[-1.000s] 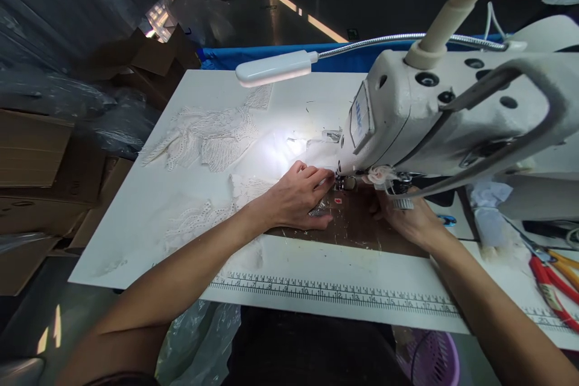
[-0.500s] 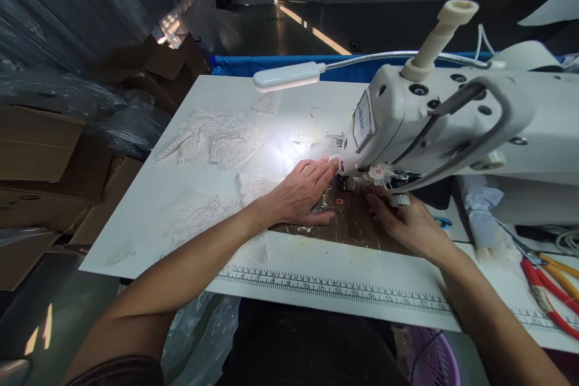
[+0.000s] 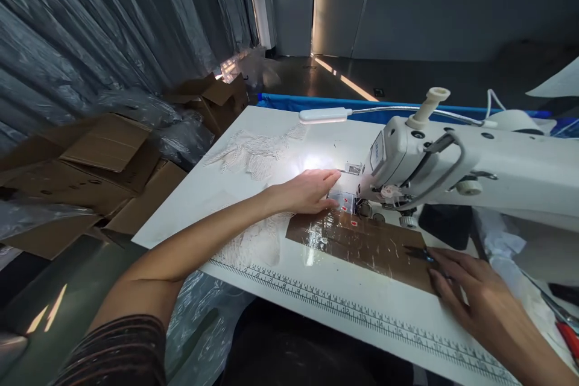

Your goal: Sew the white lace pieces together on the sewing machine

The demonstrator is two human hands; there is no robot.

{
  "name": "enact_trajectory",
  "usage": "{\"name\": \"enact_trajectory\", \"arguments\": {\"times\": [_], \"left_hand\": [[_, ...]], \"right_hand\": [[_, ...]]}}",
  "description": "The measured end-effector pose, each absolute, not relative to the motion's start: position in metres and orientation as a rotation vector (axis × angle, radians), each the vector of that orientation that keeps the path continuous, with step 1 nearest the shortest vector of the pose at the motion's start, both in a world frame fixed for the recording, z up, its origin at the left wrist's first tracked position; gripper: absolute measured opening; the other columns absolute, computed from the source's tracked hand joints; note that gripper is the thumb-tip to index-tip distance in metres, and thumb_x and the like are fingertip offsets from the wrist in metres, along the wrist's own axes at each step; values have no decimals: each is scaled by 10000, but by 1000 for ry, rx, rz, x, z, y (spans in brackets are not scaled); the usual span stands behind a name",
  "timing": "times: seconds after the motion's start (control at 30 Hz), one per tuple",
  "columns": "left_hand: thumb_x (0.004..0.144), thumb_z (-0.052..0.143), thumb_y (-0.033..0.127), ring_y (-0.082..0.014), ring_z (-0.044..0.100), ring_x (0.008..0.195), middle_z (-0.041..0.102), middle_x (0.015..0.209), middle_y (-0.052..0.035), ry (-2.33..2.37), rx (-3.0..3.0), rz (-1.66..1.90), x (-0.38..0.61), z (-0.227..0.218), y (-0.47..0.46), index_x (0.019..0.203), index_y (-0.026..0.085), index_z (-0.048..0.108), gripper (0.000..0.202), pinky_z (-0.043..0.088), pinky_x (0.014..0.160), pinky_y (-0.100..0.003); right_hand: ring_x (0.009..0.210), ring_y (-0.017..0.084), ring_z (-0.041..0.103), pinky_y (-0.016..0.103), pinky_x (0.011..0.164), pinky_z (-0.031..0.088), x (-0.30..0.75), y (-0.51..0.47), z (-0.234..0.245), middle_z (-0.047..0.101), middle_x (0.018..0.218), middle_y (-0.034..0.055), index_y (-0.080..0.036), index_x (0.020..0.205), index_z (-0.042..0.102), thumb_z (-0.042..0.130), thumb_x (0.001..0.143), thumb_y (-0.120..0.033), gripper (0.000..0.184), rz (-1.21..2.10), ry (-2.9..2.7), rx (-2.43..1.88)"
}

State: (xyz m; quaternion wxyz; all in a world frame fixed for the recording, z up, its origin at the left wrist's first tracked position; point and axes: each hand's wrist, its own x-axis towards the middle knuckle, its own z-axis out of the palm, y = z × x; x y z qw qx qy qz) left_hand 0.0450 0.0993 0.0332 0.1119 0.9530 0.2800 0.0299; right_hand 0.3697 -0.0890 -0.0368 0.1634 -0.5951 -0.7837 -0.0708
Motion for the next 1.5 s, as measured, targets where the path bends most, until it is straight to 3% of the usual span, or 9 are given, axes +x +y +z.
{"name": "enact_trajectory", "arguments": {"times": [0.1,0.23,0.37,0.57,0.73,0.97,1.23,1.37,1.5], "left_hand": [[979,392,258,-227,534,1194,535,1373,-115,729,2836,267,47,29,113,1279,147,538,351,442,974,-356],[936,432,179,-223,591,1115,628,1258,-77,651,2870,282,60,16,130,1127,193,663,300,468,947,-373],[937,418,178,-210,607,1085,647,1223,-70,645,2857,363,66,12,141,1136,198,667,319,500,892,-349],[896,523,207,-225,599,1100,629,1244,-78,595,2899,283,66,6,140,1213,223,637,338,510,857,-333],[924,480,207,-208,634,1021,586,1328,-58,706,2895,396,44,19,141,1169,249,646,299,519,821,-353],[923,489,252,-200,600,1143,642,1227,-73,994,2693,704,-16,52,166,1146,187,648,282,473,1006,-372],[902,504,347,-238,567,1194,613,1268,-103,1252,2590,475,-11,37,182,1135,168,638,322,434,1049,-386],[820,613,360,-279,569,1175,622,1231,-118,1280,2619,371,-9,29,184,981,165,678,262,447,1016,-418],[836,570,283,-258,578,1161,615,1236,-82,1314,2650,384,-11,29,181,813,181,664,141,419,1044,-441]], "right_hand": [[957,314,630,453,782,502,362,-90,-42,684,1094,147,-127,1091,666,384,973,-366,387,-308,-2222,-1737],[849,285,649,424,721,471,348,-94,-31,698,1017,121,-165,990,661,377,979,-393,365,-358,-2169,-1812],[785,215,658,326,673,489,331,-102,-23,692,882,83,-204,866,585,408,966,-423,299,28,-1884,-1806],[550,162,626,266,542,499,284,-92,-16,665,664,7,-233,923,500,397,977,-444,242,612,-1725,-1751],[633,204,692,304,541,501,259,-78,-12,729,840,52,-218,1086,487,341,993,-399,250,432,-2015,-1711],[683,197,731,264,495,541,300,-83,-28,761,940,28,-247,1149,575,415,952,-443,321,144,-2058,-1796],[371,270,591,358,305,438,346,-94,-42,717,640,76,-274,1055,675,455,874,-564,406,-277,-1895,-2069],[385,295,579,415,340,440,347,-102,-45,706,647,99,-311,1033,675,550,841,-514,306,-279,-1786,-2097],[520,320,659,424,364,444,347,-100,-51,740,863,117,-326,1047,665,593,825,-465,272,-294,-1774,-2003]]}}
